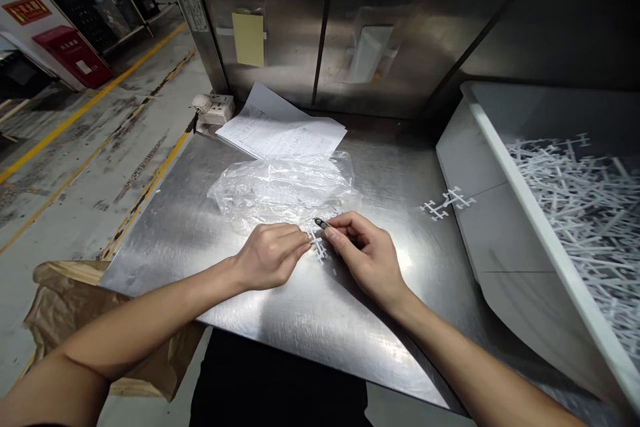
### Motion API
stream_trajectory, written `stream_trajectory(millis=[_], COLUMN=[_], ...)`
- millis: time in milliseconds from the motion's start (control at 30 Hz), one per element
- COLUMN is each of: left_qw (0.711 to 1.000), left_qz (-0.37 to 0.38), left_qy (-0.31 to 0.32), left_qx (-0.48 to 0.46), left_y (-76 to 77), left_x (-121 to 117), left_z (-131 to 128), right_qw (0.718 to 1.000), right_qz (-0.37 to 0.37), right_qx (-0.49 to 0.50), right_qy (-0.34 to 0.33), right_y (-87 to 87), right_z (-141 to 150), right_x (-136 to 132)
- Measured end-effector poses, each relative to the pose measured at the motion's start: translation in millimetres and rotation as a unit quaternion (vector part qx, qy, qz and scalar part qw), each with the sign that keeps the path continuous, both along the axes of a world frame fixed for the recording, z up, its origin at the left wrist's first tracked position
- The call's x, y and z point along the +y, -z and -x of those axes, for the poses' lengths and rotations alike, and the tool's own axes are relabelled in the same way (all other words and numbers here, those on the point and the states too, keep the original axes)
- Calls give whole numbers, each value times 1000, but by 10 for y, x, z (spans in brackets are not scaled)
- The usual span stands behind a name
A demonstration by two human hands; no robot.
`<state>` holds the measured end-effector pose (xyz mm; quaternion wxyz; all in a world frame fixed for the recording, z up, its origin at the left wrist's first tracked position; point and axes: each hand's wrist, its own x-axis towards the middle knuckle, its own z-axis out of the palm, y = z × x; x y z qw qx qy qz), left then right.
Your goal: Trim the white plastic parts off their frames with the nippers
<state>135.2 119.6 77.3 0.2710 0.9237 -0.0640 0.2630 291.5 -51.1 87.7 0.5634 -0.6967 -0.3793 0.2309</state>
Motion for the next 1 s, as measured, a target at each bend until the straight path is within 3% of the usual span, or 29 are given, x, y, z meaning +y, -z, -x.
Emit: stream_trajectory(millis=[200, 567, 1000], left_qw=[1000, 999, 997], left_qz=[-7, -33, -73], left_qy=[-6, -5, -12], left_qx=[-2, -4, -32], left_y=[1, -13, 10], left_x=[9, 5, -10], left_z=[-7, -11, -10], right_qw=[998, 989, 989], right_qz=[-50, -41, -43], right_qx=[-33, -132, -130], right_qy=[-12, -46, -51], right_y=[-79, -102, -89], right_z=[26, 85, 129], right_x=[-31, -64, -58])
